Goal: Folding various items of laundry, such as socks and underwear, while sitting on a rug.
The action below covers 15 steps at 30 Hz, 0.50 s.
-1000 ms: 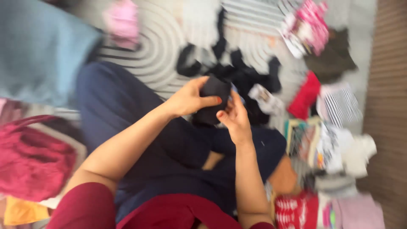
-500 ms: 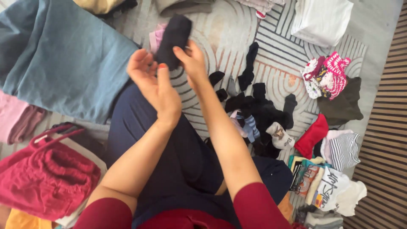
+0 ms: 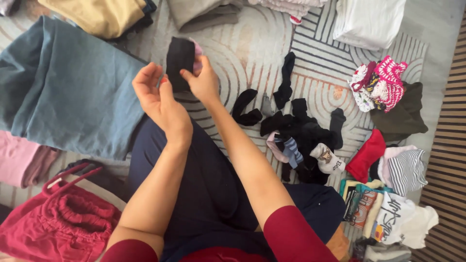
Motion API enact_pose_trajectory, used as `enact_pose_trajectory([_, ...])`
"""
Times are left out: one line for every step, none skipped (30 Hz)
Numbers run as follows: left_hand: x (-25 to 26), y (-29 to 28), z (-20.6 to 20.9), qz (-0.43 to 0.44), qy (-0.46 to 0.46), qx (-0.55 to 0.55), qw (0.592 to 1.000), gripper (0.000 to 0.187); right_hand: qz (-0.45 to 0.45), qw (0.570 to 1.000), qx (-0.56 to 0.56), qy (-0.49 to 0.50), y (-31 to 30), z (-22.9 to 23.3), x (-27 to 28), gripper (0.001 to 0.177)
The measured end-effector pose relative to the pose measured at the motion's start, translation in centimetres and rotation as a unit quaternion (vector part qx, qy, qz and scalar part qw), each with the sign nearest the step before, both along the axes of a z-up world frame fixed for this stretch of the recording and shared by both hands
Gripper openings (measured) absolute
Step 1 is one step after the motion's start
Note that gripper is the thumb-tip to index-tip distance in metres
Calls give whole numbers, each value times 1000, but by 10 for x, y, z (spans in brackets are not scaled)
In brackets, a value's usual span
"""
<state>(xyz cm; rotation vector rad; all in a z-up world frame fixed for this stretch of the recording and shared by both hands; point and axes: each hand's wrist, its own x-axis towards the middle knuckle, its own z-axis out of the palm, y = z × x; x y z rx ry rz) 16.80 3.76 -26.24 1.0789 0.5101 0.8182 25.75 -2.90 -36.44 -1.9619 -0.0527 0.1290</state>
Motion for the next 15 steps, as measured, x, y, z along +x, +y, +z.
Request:
enact_pose_trajectory([2, 3, 0, -2, -4, 3, 1000, 34, -2, 1000, 3, -4, 1, 0, 1, 44])
enact_pose_trajectory([3, 6, -1, -12, 1, 17, 1000, 32, -20, 999, -29, -13, 2, -1, 1, 44])
enact_pose_trajectory([2, 9, 0, -20, 10, 30, 999, 30, -36, 997, -63, -19, 3, -1, -1, 43])
enact_pose_trajectory([3, 12, 1, -21, 9, 31, 999, 30, -36, 997, -62, -20, 3, 1, -5, 43])
enact_pose_trajectory([4, 15, 2, -28, 21, 57, 998, 28, -55, 998, -40, -13, 2, 1, -9, 39])
enact_pose_trajectory([5, 18, 2, -35, 34, 82, 995, 26, -74, 997, -19, -6, 1, 2, -12, 35])
enact_pose_trajectory([9, 20, 3, -38, 32, 84, 995, 26, -77, 997, -17, -8, 3, 1, -12, 35])
enact_pose_trajectory([12, 22, 4, -53, 43, 101, 993, 26, -95, 995, -10, -12, 5, 0, -12, 33])
enact_pose_trajectory([15, 24, 6, -71, 55, 119, 989, 27, -115, 993, -3, -15, 6, -1, -13, 32])
enact_pose_trajectory([19, 26, 9, -76, 54, 121, 988, 27, -121, 993, 0, -15, 9, -2, -17, 32])
enact_pose_trajectory([25, 29, 12, -102, 97, 169, 976, 27, -127, 991, -11, -28, 12, -3, -18, 31])
enact_pose_trajectory([31, 32, 15, -126, 138, 217, 958, 28, -134, 990, -21, -40, 16, -4, -19, 31])
enact_pose_trajectory([40, 36, 14, -128, 136, 219, 958, 28, -137, 989, -19, -42, 19, -3, -19, 31])
enact_pose_trajectory([49, 41, 12, -135, 110, 314, 933, 28, -138, 988, -25, -57, 22, -3, -19, 32])
enact_pose_trajectory([55, 45, 9, -142, 87, 403, 900, 28, -139, 987, -33, -68, 24, -4, -23, 32])
